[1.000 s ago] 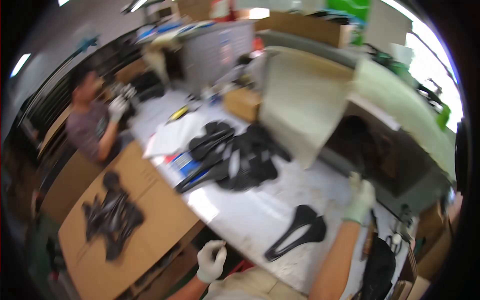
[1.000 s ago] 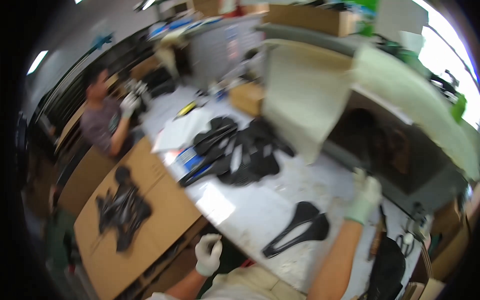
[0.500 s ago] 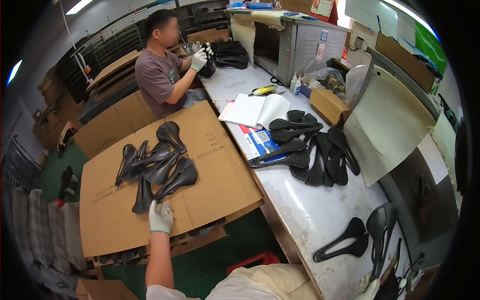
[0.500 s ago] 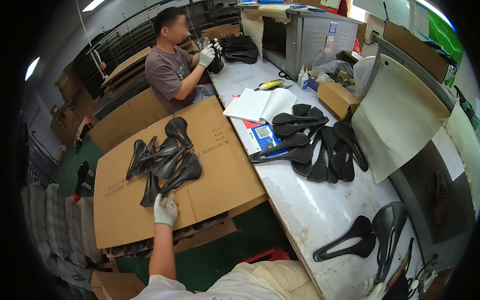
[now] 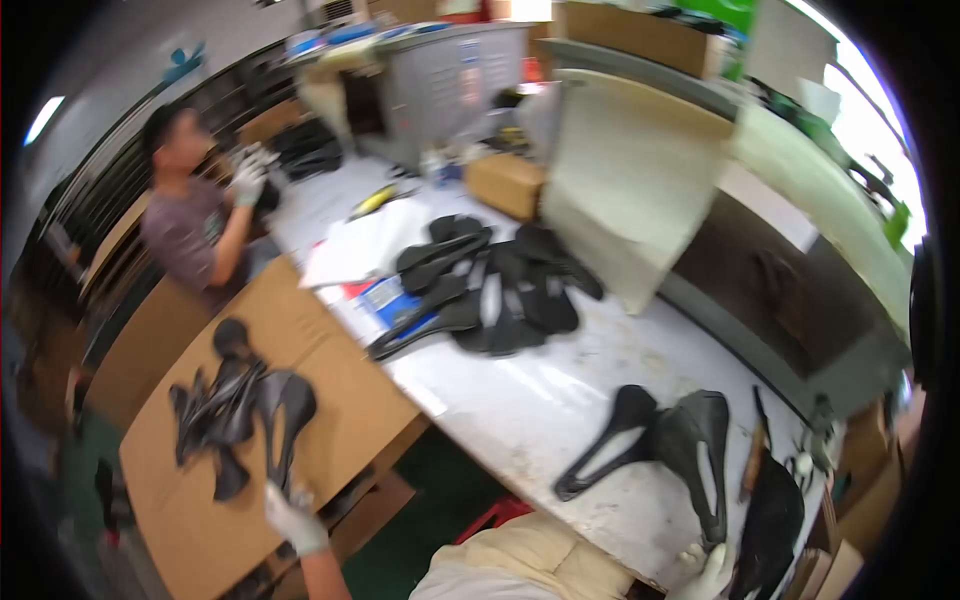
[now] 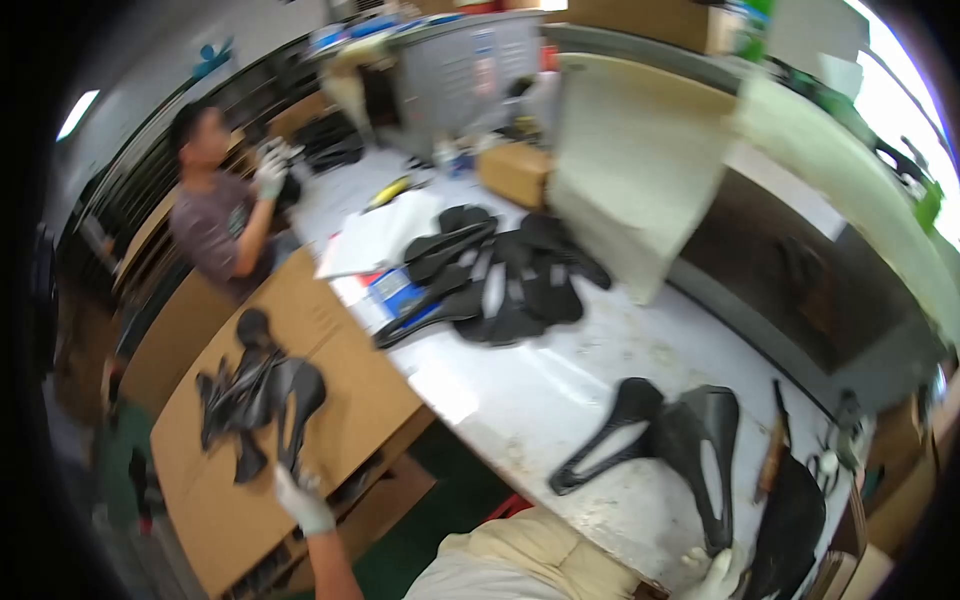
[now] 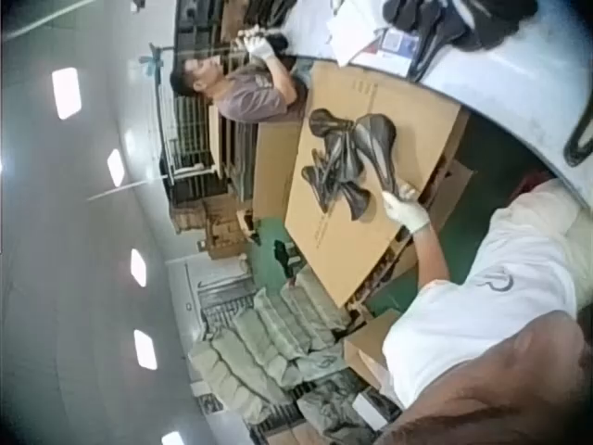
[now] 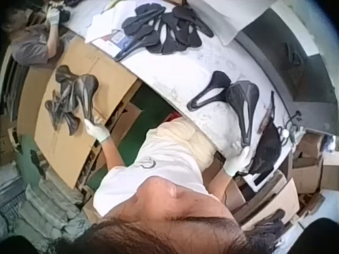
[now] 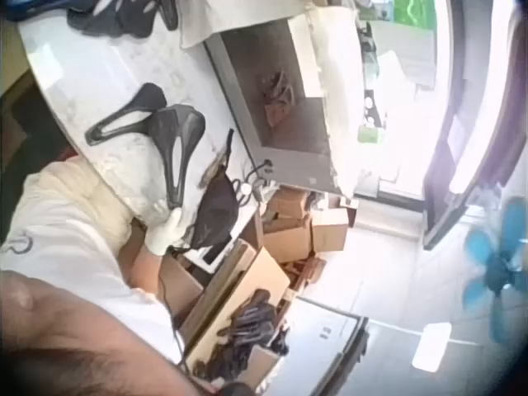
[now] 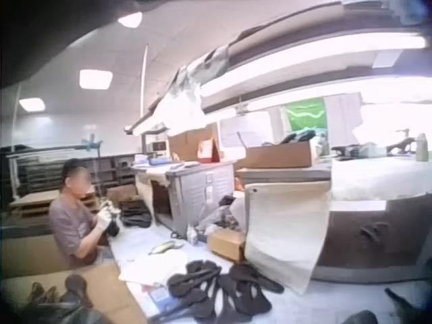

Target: The recorder is assembling and inspecting bicycle saddles, placing components into a machine for pressing or heating.

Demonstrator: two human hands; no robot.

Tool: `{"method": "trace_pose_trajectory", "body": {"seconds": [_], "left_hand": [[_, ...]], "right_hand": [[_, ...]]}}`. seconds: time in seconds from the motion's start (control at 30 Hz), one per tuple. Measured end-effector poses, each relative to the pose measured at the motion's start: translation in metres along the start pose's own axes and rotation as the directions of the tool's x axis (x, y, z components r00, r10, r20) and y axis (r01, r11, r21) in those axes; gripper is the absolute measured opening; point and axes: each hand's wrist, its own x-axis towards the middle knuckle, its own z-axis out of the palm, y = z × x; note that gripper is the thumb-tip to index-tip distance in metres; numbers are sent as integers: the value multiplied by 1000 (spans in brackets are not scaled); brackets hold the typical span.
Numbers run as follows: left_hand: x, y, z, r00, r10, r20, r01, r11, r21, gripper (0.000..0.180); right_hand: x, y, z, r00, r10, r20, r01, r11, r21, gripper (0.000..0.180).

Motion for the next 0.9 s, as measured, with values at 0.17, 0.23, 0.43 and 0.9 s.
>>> {"method": "trace_pose_trajectory", "body": {"seconds": [0.17,0.23,0.43,0.9], "left_hand": [[-99,53,77,941,63,332,-6,985,-171,39],[-120,63,119,866,5,499,100,978,-183,36],[-212,58,284,127,-455,881,599,743,298,29],[-370,-20,560,-194,-354,915,511,760,402,51]], "right_hand": [[10,22,-32,999,-36,-3,36,999,-21,38],[5,2,-35,965,-259,36,253,888,-384,38],[-12,9,-65,990,-51,-130,40,995,-87,30],[-53,-13,-66,983,172,-69,-164,980,110,28]]}}
